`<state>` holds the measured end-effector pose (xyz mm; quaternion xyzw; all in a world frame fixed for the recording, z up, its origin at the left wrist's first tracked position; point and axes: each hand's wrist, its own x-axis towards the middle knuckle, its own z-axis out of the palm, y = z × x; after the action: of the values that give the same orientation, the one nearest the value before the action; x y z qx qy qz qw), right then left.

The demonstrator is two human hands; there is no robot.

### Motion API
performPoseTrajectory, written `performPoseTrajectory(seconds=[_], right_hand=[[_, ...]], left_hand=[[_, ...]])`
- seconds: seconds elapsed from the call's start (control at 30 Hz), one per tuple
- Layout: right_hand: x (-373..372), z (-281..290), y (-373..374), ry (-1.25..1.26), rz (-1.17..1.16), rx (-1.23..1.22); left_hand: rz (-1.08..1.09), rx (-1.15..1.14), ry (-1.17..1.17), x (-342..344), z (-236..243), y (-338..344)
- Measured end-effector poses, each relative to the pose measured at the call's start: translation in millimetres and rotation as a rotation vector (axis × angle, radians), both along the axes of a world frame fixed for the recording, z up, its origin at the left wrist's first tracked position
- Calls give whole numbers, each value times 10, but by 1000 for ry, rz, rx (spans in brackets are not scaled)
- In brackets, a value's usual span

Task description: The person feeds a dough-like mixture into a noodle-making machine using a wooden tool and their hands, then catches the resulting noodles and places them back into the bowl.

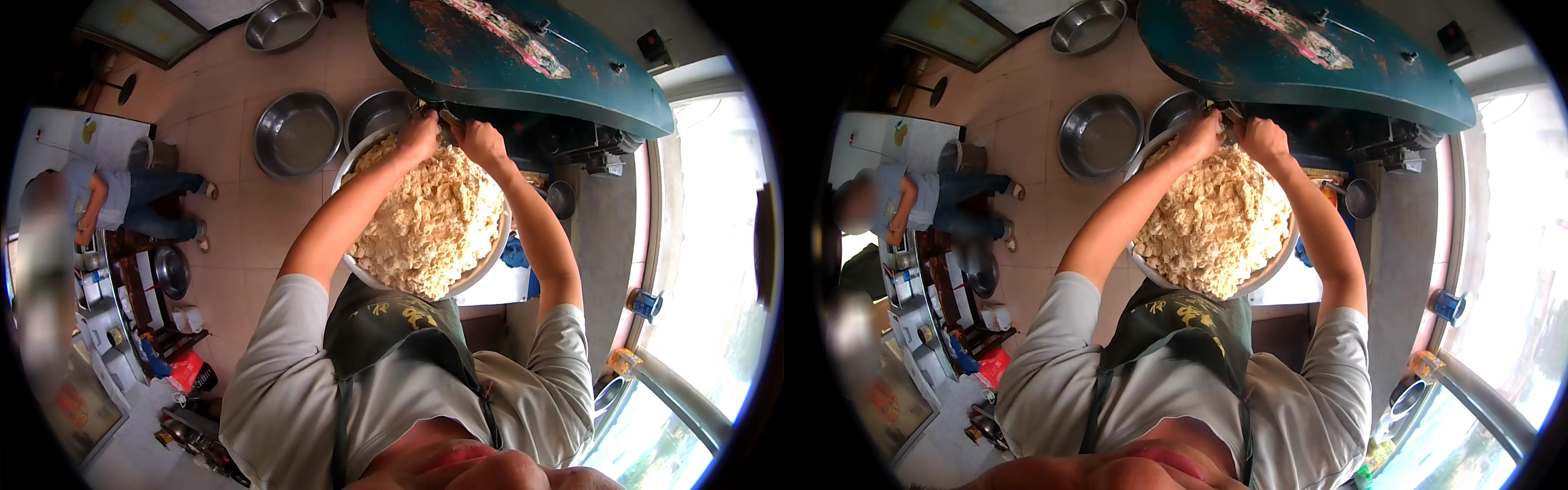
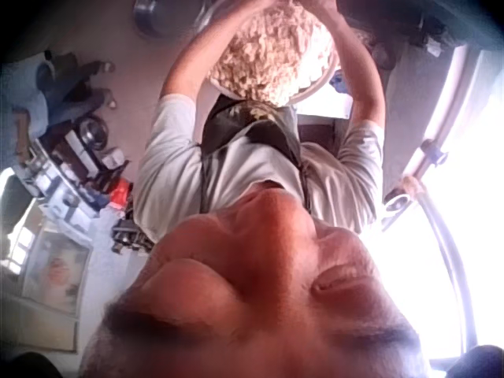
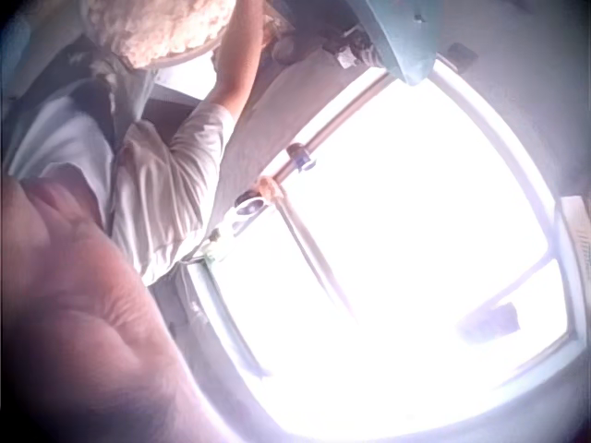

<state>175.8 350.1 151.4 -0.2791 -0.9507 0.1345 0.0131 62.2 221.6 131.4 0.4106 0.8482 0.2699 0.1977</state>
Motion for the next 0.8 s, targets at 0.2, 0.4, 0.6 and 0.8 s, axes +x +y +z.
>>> performPoseTrajectory(seconds=[0.2,0.4,0.6,0.8], right_hand=[[131,174,7,-81,2,-127],[-52,40,-42,-124,-24,-160],[-11,300,-108,-91,6,-136],[-339,195,-117,-120,-11,-73]], left_hand=[[-117,-24,169,-241,-271,166],[-281,-51,180,-233,-278,-63],[-380,-97,13,210,264,-320],[-396,91,159,704,35,-173]])
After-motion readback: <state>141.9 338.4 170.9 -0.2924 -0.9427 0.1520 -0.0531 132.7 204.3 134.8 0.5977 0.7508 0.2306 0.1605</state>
